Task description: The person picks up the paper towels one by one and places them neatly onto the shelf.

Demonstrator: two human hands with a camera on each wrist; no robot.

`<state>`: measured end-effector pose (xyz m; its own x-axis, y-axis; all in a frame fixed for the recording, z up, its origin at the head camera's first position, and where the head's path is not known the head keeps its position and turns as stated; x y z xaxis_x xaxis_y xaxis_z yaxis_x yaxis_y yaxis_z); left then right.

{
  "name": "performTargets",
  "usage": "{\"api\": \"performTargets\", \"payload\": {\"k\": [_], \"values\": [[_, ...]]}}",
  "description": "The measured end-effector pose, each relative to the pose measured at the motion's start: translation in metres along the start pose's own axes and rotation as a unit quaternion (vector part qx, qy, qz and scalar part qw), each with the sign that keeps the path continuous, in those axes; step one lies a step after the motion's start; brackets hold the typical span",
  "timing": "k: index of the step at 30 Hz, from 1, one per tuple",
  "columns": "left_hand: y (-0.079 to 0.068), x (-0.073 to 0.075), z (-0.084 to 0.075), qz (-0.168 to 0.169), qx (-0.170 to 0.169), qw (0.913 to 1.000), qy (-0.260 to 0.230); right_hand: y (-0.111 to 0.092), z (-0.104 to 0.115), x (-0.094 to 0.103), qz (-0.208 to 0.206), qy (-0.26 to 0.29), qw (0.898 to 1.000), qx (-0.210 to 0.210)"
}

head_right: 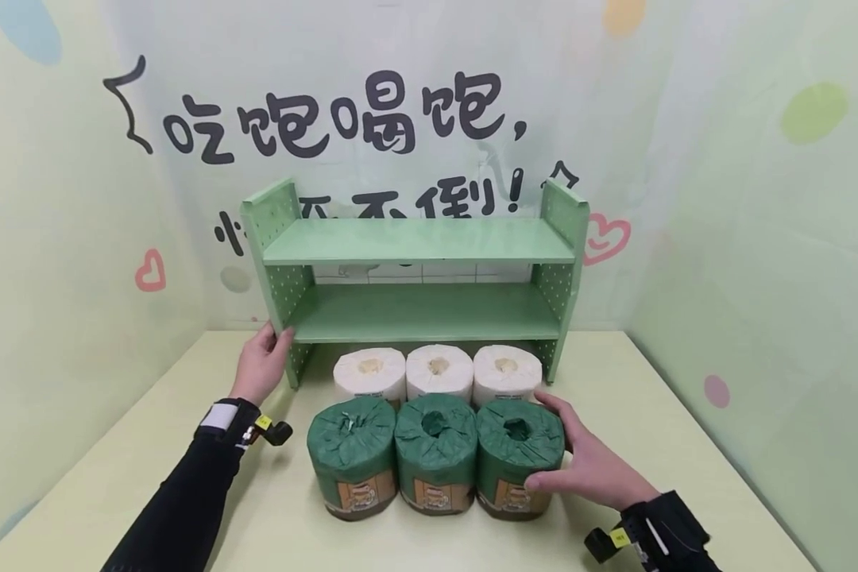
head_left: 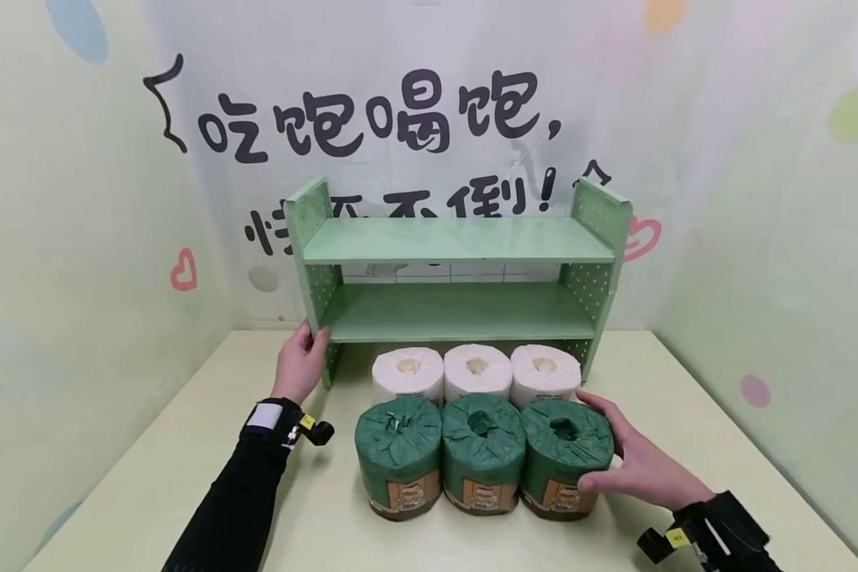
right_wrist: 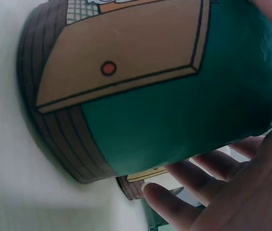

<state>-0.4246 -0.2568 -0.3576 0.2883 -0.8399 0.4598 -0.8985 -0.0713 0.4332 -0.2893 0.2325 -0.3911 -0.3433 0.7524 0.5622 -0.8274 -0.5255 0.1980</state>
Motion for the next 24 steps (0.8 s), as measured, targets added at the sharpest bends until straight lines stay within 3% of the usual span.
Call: {"api": "performTargets", "payload": {"k": [8, 24], "values": [[-0.0020, 0.0004, 0.0010, -0.003, -0.001, 1.0000, -0.006, 0.0008, -0.0033, -0.0037, 0.005, 0.011, 1.000, -0.016], [-0.0002, -0.0006, -0.0006, 0.002, -0.003, 1.0000, 0.003, 0.0032, -0.0079, -0.0090, 0.019, 0.052, 0.998, -0.002]]}}
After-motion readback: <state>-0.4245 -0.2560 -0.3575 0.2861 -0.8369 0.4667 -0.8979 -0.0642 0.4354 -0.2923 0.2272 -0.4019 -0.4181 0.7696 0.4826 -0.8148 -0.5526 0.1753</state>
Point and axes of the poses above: each hand's wrist, its own y-axis towards the middle knuckle, its own x-axis out of the back of the hand, z = x × y, the point moved 9 cm from there along y, towards the middle knuckle, and after that the axes turned 4 degrees about z, right-handed, at the moved point
